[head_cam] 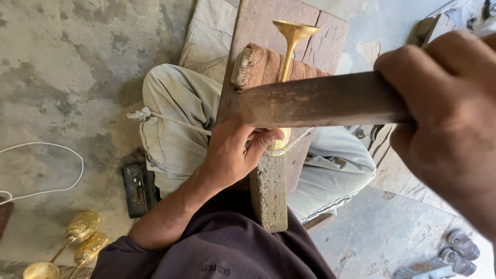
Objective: The person sits on the floor holding a brass lamp against a stone block on their lap. They hold a metal punch against the lamp's surface and repeatedly strike it with a wooden mallet, repositioning the punch to work around the lamp's body, embossing a decorative pattern.
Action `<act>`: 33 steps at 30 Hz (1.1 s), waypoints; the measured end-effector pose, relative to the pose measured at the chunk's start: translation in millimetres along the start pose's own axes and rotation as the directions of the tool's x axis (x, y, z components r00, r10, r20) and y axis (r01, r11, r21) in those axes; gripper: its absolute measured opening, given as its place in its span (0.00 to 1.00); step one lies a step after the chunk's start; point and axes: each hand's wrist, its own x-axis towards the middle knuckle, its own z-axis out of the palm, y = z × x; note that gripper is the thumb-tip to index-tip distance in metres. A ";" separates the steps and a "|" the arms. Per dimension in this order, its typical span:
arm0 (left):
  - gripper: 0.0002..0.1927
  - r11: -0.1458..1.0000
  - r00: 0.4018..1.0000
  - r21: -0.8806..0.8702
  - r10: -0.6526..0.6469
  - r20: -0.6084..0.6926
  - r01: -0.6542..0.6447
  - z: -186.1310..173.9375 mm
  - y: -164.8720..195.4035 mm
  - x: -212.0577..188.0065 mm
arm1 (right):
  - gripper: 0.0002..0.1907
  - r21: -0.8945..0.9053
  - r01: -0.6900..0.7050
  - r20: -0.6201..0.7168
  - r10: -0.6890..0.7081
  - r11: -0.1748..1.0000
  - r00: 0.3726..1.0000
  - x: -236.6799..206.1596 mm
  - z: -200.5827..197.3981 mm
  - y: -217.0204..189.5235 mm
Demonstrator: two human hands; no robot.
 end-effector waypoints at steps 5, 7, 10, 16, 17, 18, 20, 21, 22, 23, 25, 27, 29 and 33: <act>0.12 0.998 0.996 0.037 -0.062 0.070 0.059 -1.5 4.2 12.9 | 0.06 -0.061 -0.076 0.072 0.080 0.995 0.994 4.1 8.2 2.9; 0.12 0.998 0.995 0.057 -0.044 0.087 0.040 -2.1 7.3 16.3 | 0.12 0.092 -0.142 0.128 0.129 0.986 0.983 -6.5 9.8 11.4; 0.13 0.998 0.994 0.058 -0.037 0.098 0.031 -2.8 11.5 19.2 | 0.13 0.222 -0.247 0.108 0.228 0.943 0.968 -27.4 24.3 16.6; 0.13 0.997 0.992 0.081 -0.022 0.126 0.012 -2.3 12.9 21.4 | 0.14 0.255 -0.348 0.054 0.346 0.902 0.937 -55.8 33.5 9.8; 0.14 0.993 0.992 0.115 0.003 0.123 -0.017 -1.9 12.2 21.1 | 0.15 0.235 -0.366 0.067 0.361 0.900 0.930 -58.8 32.8 7.9; 0.14 0.989 0.992 0.144 0.026 0.127 -0.044 -1.0 11.7 20.3 | 0.15 0.214 -0.384 0.081 0.376 0.898 0.923 -62.3 32.5 6.2; 0.12 0.993 0.996 0.116 0.027 0.089 -0.037 0.9 11.2 16.2 | 0.15 -0.069 -0.297 0.149 0.304 0.953 0.941 -69.5 35.2 6.0; 0.11 0.994 0.997 0.102 0.027 0.069 -0.034 1.4 10.7 13.2 | 0.14 -0.048 -0.288 0.127 0.292 0.956 0.948 -75.5 37.1 5.2; 0.10 0.997 0.998 0.060 -0.047 0.036 0.044 -1.5 10.0 9.7 | 0.14 -0.029 -0.281 0.104 0.282 0.959 0.954 -83.5 38.2 3.4; 0.09 0.992 0.992 0.015 -0.125 0.007 0.125 -7.3 9.6 4.2 | 0.13 -0.002 -0.289 0.116 0.287 0.957 0.951 -88.2 43.3 1.9; 0.09 0.969 0.970 -0.063 -0.241 -0.040 0.238 -15.7 9.1 -7.3 | 0.13 0.056 -0.326 0.174 0.312 0.944 0.934 -92.7 56.4 -3.3; 0.11 0.944 0.945 -0.126 -0.316 -0.089 0.304 -19.9 9.3 -19.9 | 0.14 0.143 -0.364 0.228 0.327 0.920 0.917 -85.6 72.5 -13.6; 0.11 0.940 0.933 -0.027 -0.342 -0.115 0.341 -20.8 9.5 -29.9 | 0.21 0.289 -0.394 0.186 0.353 0.872 0.917 -67.3 87.7 -29.9; 0.13 0.925 0.925 0.072 -0.365 -0.108 0.373 -17.5 10.5 -44.3 | 0.31 0.485 -0.502 0.239 0.444 0.716 0.864 -26.6 109.5 -63.5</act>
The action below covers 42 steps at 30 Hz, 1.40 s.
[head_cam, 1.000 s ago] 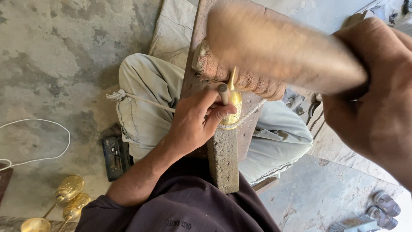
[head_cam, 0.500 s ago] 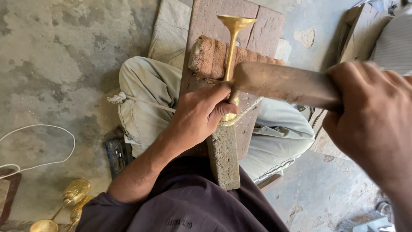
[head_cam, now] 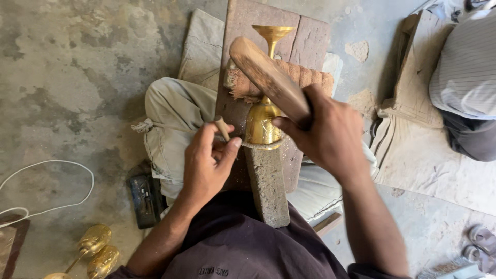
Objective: The person sits on the floor holding a brass lamp against a stone block on their lap. They hold a metal punch against the lamp's surface and repeatedly strike it with a wooden mallet, repositioning the punch to work around the lamp's body, embossing a decorative pattern.
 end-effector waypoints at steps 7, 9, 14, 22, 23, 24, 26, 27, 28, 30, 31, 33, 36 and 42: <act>0.15 0.998 0.990 0.033 -0.056 0.128 0.052 8.6 -1.8 -14.3 | 0.32 0.366 -0.014 -0.010 0.019 0.931 1.000 5.0 23.3 -2.3; 0.15 0.999 0.991 0.019 0.041 0.128 -0.044 9.3 -1.4 -14.9 | 0.34 0.437 -0.024 0.016 0.020 0.899 1.000 4.0 24.7 3.6; 0.15 0.999 0.991 0.019 0.033 0.127 -0.036 -4.3 3.0 -3.5 | 0.39 0.631 0.024 -0.033 -0.004 0.775 0.999 -21.0 27.7 21.4; 0.17 0.888 0.804 -0.006 0.419 0.421 -0.460 10.2 7.8 73.2 | 0.25 0.633 -0.369 0.085 0.413 0.681 0.907 -86.1 58.9 67.4; 0.18 0.863 0.753 0.003 0.439 0.491 -0.505 21.8 8.8 87.4 | 0.24 0.643 -0.409 0.114 0.447 0.647 0.887 -93.0 61.7 70.9; 0.18 0.837 0.696 0.006 0.451 0.559 -0.547 31.1 11.2 96.2 | 0.26 0.619 -0.437 0.111 0.478 0.652 0.871 -100.7 63.6 73.3; 0.13 0.824 0.565 -0.095 0.462 0.684 -0.559 42.2 18.6 106.2 | 0.31 0.570 -0.486 0.098 0.533 0.662 0.840 -113.8 65.3 77.3; 0.13 0.818 0.491 -0.146 0.465 0.737 -0.557 46.3 23.9 109.5 | 0.31 0.603 -0.476 0.081 0.544 0.640 0.835 -121.2 65.1 78.5; 0.15 0.812 0.455 -0.083 0.405 0.793 -0.578 50.3 30.1 111.9 | 0.31 0.636 -0.466 0.066 0.558 0.615 0.827 -129.3 64.3 79.4; 0.21 0.780 0.384 0.037 0.265 0.884 -0.625 54.7 43.0 115.9 | 0.29 0.641 -0.472 0.042 0.586 0.605 0.809 -143.5 64.4 80.1; 0.21 0.780 0.355 0.060 0.215 0.910 -0.624 55.1 48.7 119.3 | 0.27 0.614 -0.488 0.027 0.601 0.621 0.799 -149.7 64.6 80.6; 0.21 0.774 0.290 0.096 0.116 0.950 -0.626 57.0 58.3 126.2 | 0.27 0.570 -0.511 -0.005 0.624 0.644 0.781 -158.6 66.0 82.6; 0.21 0.764 0.283 0.048 0.179 0.942 -0.643 58.3 66.5 129.4 | 0.30 0.579 -0.474 -0.064 0.616 0.664 0.785 -167.0 69.1 84.7; 0.19 0.763 0.247 0.004 0.204 0.947 -0.646 57.6 67.7 127.9 | 0.30 0.688 -0.193 -0.331 0.539 0.700 0.775 -170.1 79.7 80.6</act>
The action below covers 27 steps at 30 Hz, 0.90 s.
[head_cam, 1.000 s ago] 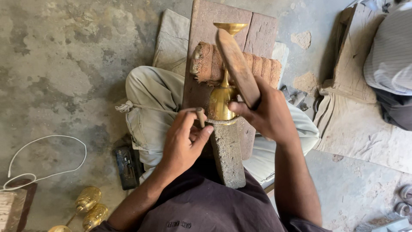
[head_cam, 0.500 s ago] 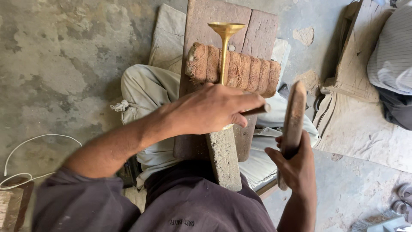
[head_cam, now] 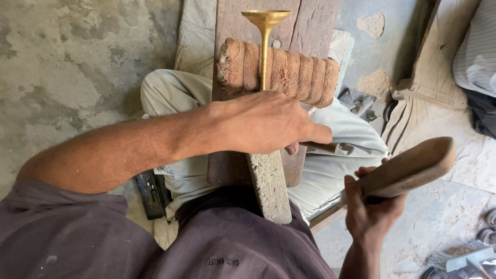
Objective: The person sits on the floor holding a brass lamp against a stone block on their lap. They hold a metal punch against the lamp's surface and repeatedly strike it with a wooden mallet, repositioning the punch to work around the lamp's body, embossing a decorative pattern.
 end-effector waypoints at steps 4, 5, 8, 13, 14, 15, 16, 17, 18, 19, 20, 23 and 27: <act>0.17 0.999 0.996 -0.034 0.025 -0.084 -0.028 1.8 -0.7 -7.6 | 0.26 -0.179 0.119 -0.067 -0.133 0.977 0.989 1.9 6.8 -6.4; 0.19 0.998 0.991 -0.059 0.020 -0.130 -0.028 2.5 -0.6 -10.7 | 0.24 -0.021 0.076 -0.097 -0.078 0.997 0.992 3.4 7.6 -10.4; 0.18 0.999 0.986 -0.046 -0.019 -0.167 0.012 5.3 0.5 -15.8 | 0.23 0.068 0.022 -0.050 -0.018 0.997 0.999 9.5 3.8 -29.3; 0.17 1.000 0.969 0.007 0.013 -0.248 -0.011 9.4 0.9 -22.7 | 0.24 -0.099 0.046 -0.035 -0.050 0.994 0.998 21.7 -0.2 -62.0; 0.16 1.000 0.965 -0.007 0.016 -0.262 -0.019 9.9 0.6 -22.9 | 0.24 0.131 -0.033 -0.034 0.038 0.991 0.999 22.9 0.6 -65.5; 0.16 0.999 0.961 -0.020 0.020 -0.277 -0.027 10.0 -0.3 -23.2 | 0.23 -0.101 0.052 -0.015 -0.054 0.994 0.998 25.4 -1.2 -68.2; 0.15 1.000 0.961 -0.022 0.011 -0.278 -0.018 10.3 -1.1 -24.0 | 0.22 -0.321 0.139 0.027 -0.138 0.937 0.990 27.4 -2.7 -69.0; 0.15 1.000 0.962 -0.026 0.004 -0.274 -0.011 10.4 -1.6 -25.2 | 0.21 -0.521 0.219 0.086 -0.205 0.825 0.975 28.4 -3.3 -68.8; 0.14 0.999 0.963 -0.031 -0.001 -0.271 -0.007 10.9 -2.4 -26.1 | 0.19 -0.330 0.133 0.045 -0.125 0.935 0.991 29.6 -4.5 -67.1; 0.14 1.000 0.961 -0.026 -0.006 -0.275 -0.001 12.0 -2.3 -26.6 | 0.18 -0.120 0.041 0.026 -0.038 0.992 0.999 30.6 -5.2 -64.9; 0.14 1.000 0.960 -0.019 -0.009 -0.279 0.004 13.3 -2.3 -27.1 | 0.16 0.096 -0.053 0.025 0.051 0.994 0.998 31.0 -5.1 -61.9; 0.14 1.000 0.948 0.002 0.014 -0.317 -0.014 17.5 -4.1 -32.7 | 0.17 -0.236 0.137 0.062 -0.125 0.962 0.990 34.9 -6.0 -55.6; 0.14 0.996 0.941 0.089 0.039 -0.337 -0.010 27.6 -11.0 -37.9 | 0.15 -0.142 0.116 0.050 -0.110 0.983 0.993 43.4 -3.8 -63.9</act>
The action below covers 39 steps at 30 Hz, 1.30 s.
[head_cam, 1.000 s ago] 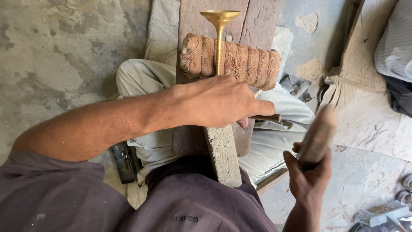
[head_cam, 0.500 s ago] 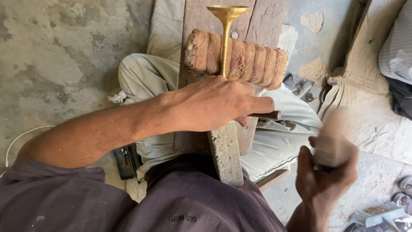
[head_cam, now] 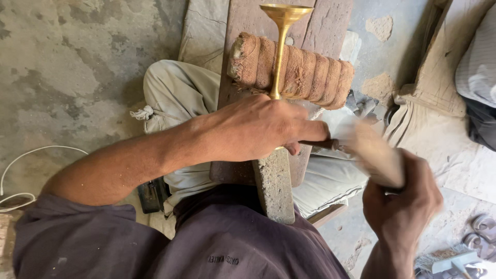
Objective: The person sits on the floor holding a brass lamp against a stone block on their lap. They hold a metal punch against the lamp's surface and repeatedly strike it with a wooden mallet, repositioning the punch to work around the lamp's body, embossing a decorative pattern.
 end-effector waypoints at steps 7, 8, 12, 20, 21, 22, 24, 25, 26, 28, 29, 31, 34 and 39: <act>0.17 0.983 0.956 -0.116 -0.167 -0.242 0.142 20.4 0.5 -27.9 | 0.21 -0.477 0.476 0.270 -0.392 0.739 0.880 56.2 -24.6 -59.5; 0.15 0.980 0.930 -0.136 -0.185 -0.318 0.149 23.3 2.7 -31.4 | 0.22 -0.513 0.508 0.316 -0.398 0.692 0.861 64.1 -24.2 -70.4; 0.13 0.951 0.749 -0.253 -0.298 -0.592 0.179 32.6 18.7 -54.0 | 0.23 -0.447 0.529 0.439 -0.338 0.721 0.832 89.4 -16.0 -122.0; 0.10 0.743 0.495 -0.556 -0.666 -0.558 0.374 71.1 41.6 -69.3 | 0.22 -0.481 0.865 0.728 -0.485 0.141 0.484 101.2 10.5 -201.5; 0.10 0.707 0.474 -0.513 -0.707 -0.525 0.486 75.1 42.7 -72.1 | 0.23 -0.474 0.877 0.743 -0.501 0.073 0.443 99.3 15.3 -206.5; 0.10 0.741 0.486 -0.480 -0.671 -0.560 0.469 78.1 41.6 -73.4 | 0.23 -0.438 0.892 0.731 -0.533 0.111 0.426 99.7 18.9 -211.2; 0.10 0.803 0.503 -0.406 -0.592 -0.630 0.437 83.2 36.8 -74.8 | 0.24 -0.391 0.906 0.719 -0.561 0.162 0.411 100.3 23.0 -219.1; 0.13 0.861 0.482 -0.329 -0.494 -0.724 0.387 85.9 35.1 -74.7 | 0.24 -0.384 0.906 0.719 -0.557 0.178 0.415 99.9 24.2 -222.0; 0.17 0.909 0.455 -0.243 -0.385 -0.803 0.339 89.1 33.4 -73.1 | 0.25 -0.378 0.905 0.720 -0.552 0.196 0.420 99.0 24.5 -224.3; 0.19 0.938 0.431 -0.191 -0.305 -0.849 0.288 95.9 31.9 -72.5 | 0.27 -0.374 0.897 0.724 -0.530 0.236 0.442 96.2 23.1 -226.6; 0.18 0.931 0.435 -0.228 -0.338 -0.835 0.286 99.6 31.0 -72.8 | 0.25 -0.405 0.895 0.746 -0.498 0.189 0.443 94.9 22.8 -226.2; 0.17 0.911 0.441 -0.296 -0.401 -0.803 0.288 107.1 29.0 -76.2 | 0.21 -0.475 0.880 0.800 -0.406 0.019 0.441 93.1 23.3 -223.3; 0.15 0.889 0.465 -0.348 -0.454 -0.760 0.298 118.4 25.0 -83.3 | 0.25 -0.402 0.914 0.789 -0.486 0.054 0.376 97.4 20.1 -221.0; 0.11 0.898 0.521 -0.259 -0.420 -0.743 0.354 122.3 19.4 -92.5 | 0.26 -0.282 0.951 0.728 -0.617 0.127 0.298 106.8 24.5 -222.6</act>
